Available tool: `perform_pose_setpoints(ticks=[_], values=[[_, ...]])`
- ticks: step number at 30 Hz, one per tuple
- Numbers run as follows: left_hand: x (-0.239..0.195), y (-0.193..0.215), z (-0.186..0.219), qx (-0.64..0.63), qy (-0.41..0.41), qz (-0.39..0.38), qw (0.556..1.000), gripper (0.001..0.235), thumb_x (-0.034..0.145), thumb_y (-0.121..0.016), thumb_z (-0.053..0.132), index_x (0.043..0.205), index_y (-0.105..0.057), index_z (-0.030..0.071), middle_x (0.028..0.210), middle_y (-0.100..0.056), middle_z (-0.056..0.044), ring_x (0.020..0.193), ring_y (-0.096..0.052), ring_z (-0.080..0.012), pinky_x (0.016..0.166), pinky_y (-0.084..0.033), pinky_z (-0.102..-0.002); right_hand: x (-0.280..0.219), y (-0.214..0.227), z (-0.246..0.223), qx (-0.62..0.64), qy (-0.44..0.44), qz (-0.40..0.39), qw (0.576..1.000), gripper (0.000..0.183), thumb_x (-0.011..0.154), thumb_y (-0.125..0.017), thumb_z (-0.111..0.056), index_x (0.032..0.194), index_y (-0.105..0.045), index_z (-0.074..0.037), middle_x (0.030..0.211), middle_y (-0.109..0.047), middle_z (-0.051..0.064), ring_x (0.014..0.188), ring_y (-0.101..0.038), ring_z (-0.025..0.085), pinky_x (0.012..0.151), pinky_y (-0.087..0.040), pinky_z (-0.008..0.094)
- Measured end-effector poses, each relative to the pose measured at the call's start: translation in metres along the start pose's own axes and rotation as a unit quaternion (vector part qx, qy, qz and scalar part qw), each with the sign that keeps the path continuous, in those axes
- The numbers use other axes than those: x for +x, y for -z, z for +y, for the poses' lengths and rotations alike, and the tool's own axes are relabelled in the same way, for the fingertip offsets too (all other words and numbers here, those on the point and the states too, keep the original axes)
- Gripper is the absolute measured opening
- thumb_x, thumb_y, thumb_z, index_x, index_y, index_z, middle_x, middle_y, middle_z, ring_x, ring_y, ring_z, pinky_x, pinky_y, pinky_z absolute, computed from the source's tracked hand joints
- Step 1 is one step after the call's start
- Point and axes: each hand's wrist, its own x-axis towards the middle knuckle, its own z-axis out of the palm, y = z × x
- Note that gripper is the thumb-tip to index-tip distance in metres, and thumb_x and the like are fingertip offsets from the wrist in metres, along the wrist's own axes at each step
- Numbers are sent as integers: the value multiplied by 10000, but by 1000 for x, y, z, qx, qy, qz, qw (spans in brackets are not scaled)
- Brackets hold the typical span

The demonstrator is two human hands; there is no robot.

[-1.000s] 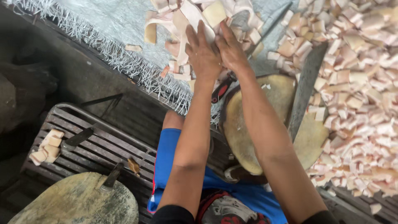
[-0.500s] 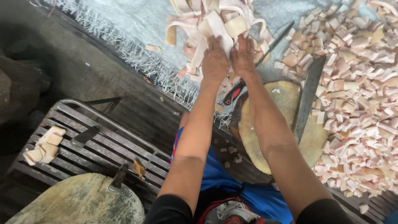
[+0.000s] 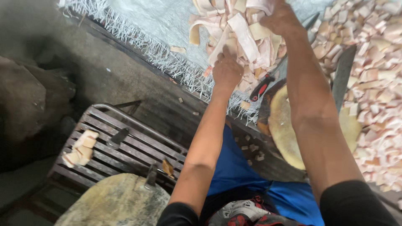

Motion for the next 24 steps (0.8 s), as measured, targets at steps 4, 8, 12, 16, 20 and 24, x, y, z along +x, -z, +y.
perform_pose_setpoints(ticks=[4, 8, 12, 16, 20, 24], values=[[-9, -1, -17, 103, -41, -23, 994, 803, 869, -654, 190, 1543, -273, -23, 1258, -581, -229, 1017, -672, -417, 842, -564, -481, -14, -26, 8, -80, 93, 15, 992, 366, 938, -765, -196, 1225, -702, 21, 1178, -675, 290, 1108, -628, 466, 927, -481, 488], [9, -3, -19, -43, -56, 12, 997, 745, 828, -659, 154, 1471, -367, -82, 1243, -601, -275, 1070, -658, -437, 895, -547, -469, -32, -22, 21, 55, -110, 128, 984, 383, 1000, -646, -256, 1231, -665, 49, 1205, -678, 289, 1100, -630, 466, 966, -497, 526], [33, 20, -38, -300, 20, 43, 953, 406, 972, -547, 156, 1310, -628, -52, 1151, -742, -281, 1061, -716, -398, 955, -582, -455, -54, -20, 8, 325, -281, 57, 901, 834, 928, -753, -394, 1495, -258, -36, 1452, -492, 232, 1276, -527, 404, 897, -471, 557], [61, 37, -23, -131, 150, -82, 977, 466, 904, -640, 238, 1314, -592, 22, 1288, -667, -214, 1188, -613, -412, 1049, -470, -471, -57, -18, -46, 144, -313, -64, 937, 1158, 850, -806, -589, 1682, -97, -205, 1681, -319, 156, 1423, -480, 388, 835, -591, 536], [53, 30, -9, -218, -9, -61, 974, 697, 791, -727, 153, 1434, -492, 18, 1232, -668, -228, 1146, -643, -368, 1020, -463, -456, -70, -23, -74, 169, -281, -88, 941, 1179, 750, -839, -544, 1649, -149, -221, 1661, -355, 104, 1387, -498, 361, 838, -610, 511], [45, 24, -10, -376, -10, -155, 913, 790, 730, -676, 28, 1484, -441, 38, 1293, -643, -189, 1165, -665, -309, 1000, -532, -392, -84, -51, -73, 308, -284, -56, 906, 1117, 772, -805, -397, 1634, -138, -156, 1596, -369, 131, 1270, -603, 330, 754, -644, 483]])
